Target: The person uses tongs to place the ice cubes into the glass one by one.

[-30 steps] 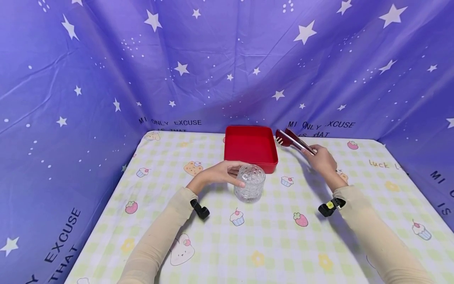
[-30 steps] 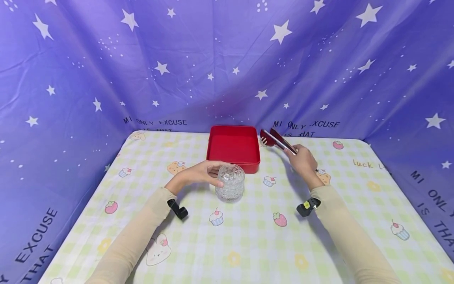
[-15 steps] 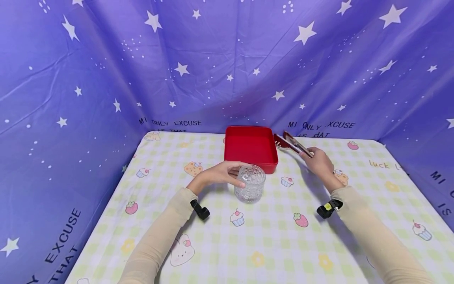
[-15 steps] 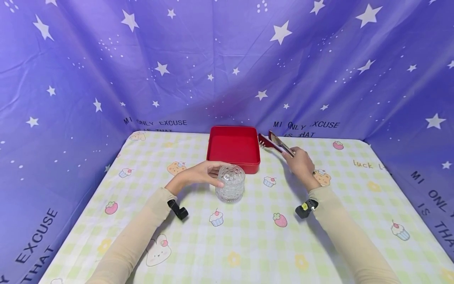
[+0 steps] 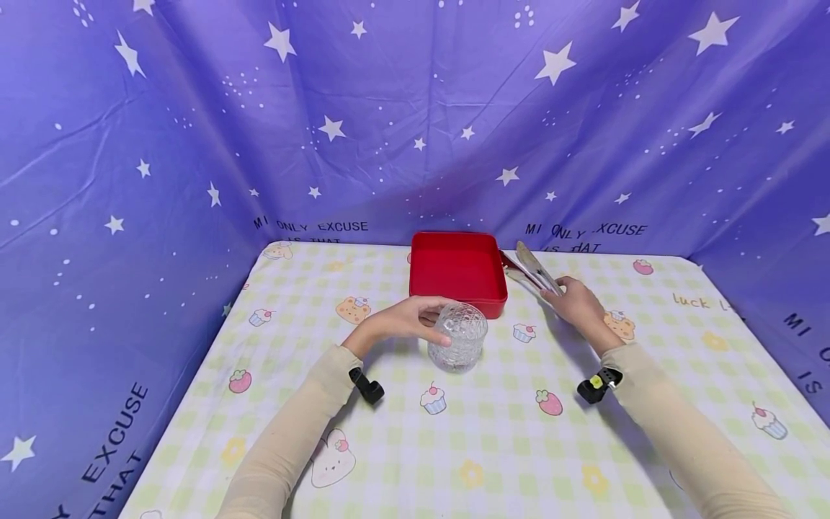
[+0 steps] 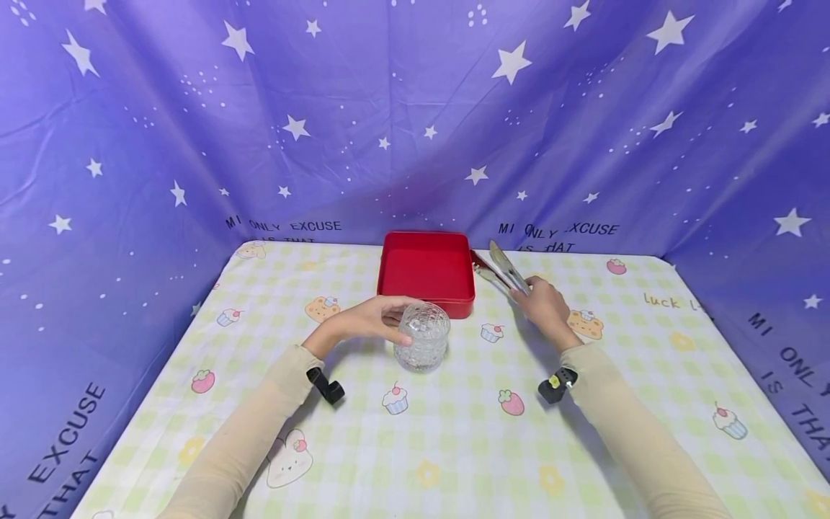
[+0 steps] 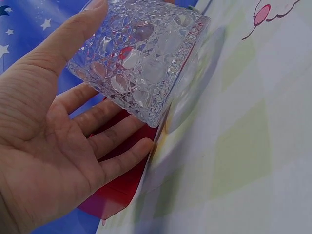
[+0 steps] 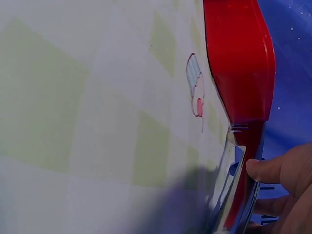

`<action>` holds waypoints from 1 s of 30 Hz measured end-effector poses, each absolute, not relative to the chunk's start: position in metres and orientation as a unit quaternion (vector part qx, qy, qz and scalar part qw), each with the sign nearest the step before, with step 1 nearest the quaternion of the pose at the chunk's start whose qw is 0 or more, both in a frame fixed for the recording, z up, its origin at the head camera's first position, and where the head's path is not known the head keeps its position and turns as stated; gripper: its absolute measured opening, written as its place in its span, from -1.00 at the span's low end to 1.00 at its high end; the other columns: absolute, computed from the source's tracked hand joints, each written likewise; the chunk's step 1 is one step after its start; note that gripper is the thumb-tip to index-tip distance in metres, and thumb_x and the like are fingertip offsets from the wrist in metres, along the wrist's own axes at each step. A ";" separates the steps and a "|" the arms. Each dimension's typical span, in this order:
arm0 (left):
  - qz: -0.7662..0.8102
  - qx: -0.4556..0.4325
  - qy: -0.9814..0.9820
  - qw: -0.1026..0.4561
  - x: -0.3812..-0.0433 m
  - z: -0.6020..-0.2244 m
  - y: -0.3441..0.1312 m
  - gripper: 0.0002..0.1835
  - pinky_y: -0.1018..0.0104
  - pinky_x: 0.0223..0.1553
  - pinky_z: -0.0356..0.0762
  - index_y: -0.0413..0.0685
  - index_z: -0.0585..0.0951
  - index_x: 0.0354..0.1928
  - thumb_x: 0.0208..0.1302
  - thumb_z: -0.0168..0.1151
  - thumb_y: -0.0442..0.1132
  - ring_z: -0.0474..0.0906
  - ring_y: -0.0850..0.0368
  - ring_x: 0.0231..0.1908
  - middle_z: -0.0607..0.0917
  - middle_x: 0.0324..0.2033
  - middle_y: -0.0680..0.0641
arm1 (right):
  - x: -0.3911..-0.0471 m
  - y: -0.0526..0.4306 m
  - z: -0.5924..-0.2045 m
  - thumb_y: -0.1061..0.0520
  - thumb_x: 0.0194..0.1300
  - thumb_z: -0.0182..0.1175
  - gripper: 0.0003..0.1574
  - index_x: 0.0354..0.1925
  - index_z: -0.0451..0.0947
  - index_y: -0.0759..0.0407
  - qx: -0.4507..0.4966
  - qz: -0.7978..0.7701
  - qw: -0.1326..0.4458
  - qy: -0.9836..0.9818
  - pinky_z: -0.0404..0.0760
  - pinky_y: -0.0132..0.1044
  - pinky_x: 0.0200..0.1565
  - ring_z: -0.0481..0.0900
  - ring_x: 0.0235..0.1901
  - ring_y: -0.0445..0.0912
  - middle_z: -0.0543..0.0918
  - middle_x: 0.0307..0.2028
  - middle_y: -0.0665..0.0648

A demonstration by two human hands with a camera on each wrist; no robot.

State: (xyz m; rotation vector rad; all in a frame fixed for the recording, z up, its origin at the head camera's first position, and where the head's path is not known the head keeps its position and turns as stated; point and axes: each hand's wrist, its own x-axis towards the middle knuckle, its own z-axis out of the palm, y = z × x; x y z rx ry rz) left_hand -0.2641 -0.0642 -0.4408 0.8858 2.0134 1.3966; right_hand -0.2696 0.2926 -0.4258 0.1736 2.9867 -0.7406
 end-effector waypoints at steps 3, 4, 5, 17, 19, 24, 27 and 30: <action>0.513 0.330 0.747 0.263 -0.264 -0.440 -0.064 -0.26 0.23 0.41 0.45 0.04 0.44 0.44 0.21 0.48 -0.32 0.47 0.04 0.34 0.53 0.36 -0.02 | -0.268 0.292 -0.427 -0.17 0.50 0.06 -0.25 0.35 0.35 0.35 0.058 -0.238 0.035 0.969 0.50 -0.09 -0.29 0.60 -0.09 0.28 0.58 0.12 0.52; 0.513 0.332 0.747 0.262 -0.264 -0.440 -0.064 -0.26 0.22 0.41 0.44 0.03 0.44 0.44 0.21 0.48 -0.32 0.47 0.04 0.35 0.53 0.37 -0.02 | -0.268 0.293 -0.427 -0.17 0.50 0.06 -0.25 0.35 0.35 0.35 0.059 -0.239 0.034 0.969 0.51 -0.08 -0.28 0.60 -0.09 0.28 0.58 0.13 0.52; 0.513 0.332 0.747 0.262 -0.264 -0.440 -0.064 -0.26 0.22 0.40 0.45 0.04 0.44 0.44 0.21 0.48 -0.32 0.47 0.04 0.34 0.53 0.36 -0.02 | -0.268 0.292 -0.427 -0.17 0.50 0.06 -0.25 0.35 0.35 0.36 0.059 -0.239 0.033 0.969 0.52 -0.05 -0.26 0.60 -0.08 0.28 0.58 0.13 0.52; 0.500 0.339 0.753 0.261 -0.264 -0.440 -0.066 -0.24 0.18 0.39 0.46 0.02 0.41 0.45 0.21 0.48 -0.26 0.47 0.03 0.33 0.53 0.35 -0.04 | -0.267 0.291 -0.426 -0.14 0.50 0.07 -0.21 0.37 0.28 0.44 0.048 -0.263 0.047 0.962 0.55 0.10 -0.11 0.57 -0.05 0.31 0.54 0.14 0.56; 0.496 0.340 0.756 0.258 -0.264 -0.440 -0.065 -0.24 0.18 0.40 0.46 0.02 0.41 0.45 0.21 0.48 -0.26 0.47 0.02 0.33 0.53 0.35 -0.05 | -0.267 0.291 -0.425 -0.14 0.49 0.09 -0.20 0.37 0.27 0.45 0.044 -0.267 0.048 0.962 0.56 0.12 -0.09 0.57 -0.03 0.32 0.53 0.15 0.57; 0.499 0.337 0.757 0.253 -0.264 -0.438 -0.066 -0.23 0.18 0.39 0.47 0.01 0.42 0.45 0.19 0.49 -0.28 0.49 0.03 0.32 0.54 0.34 -0.03 | -0.268 0.292 -0.426 -0.12 0.48 0.11 -0.19 0.38 0.25 0.46 0.029 -0.277 0.043 0.959 0.55 0.20 0.00 0.55 0.04 0.38 0.50 0.17 0.60; 0.501 0.336 0.757 0.251 -0.265 -0.437 -0.066 -0.23 0.19 0.37 0.49 0.02 0.43 0.43 0.17 0.51 -0.29 0.50 0.04 0.30 0.56 0.32 -0.02 | -0.269 0.293 -0.426 -0.13 0.48 0.11 -0.14 0.41 0.20 0.46 0.026 -0.281 0.045 0.958 0.54 0.25 0.07 0.52 0.09 0.42 0.47 0.20 0.64; 0.502 0.339 0.755 0.251 -0.265 -0.434 -0.068 -0.22 0.18 0.37 0.49 0.00 0.42 0.44 0.16 0.52 -0.29 0.50 0.04 0.30 0.55 0.32 -0.04 | -0.270 0.293 -0.425 -0.15 0.48 0.09 -0.07 0.46 0.11 0.47 0.032 -0.284 0.050 0.957 0.49 0.30 0.18 0.46 0.16 0.47 0.40 0.24 0.67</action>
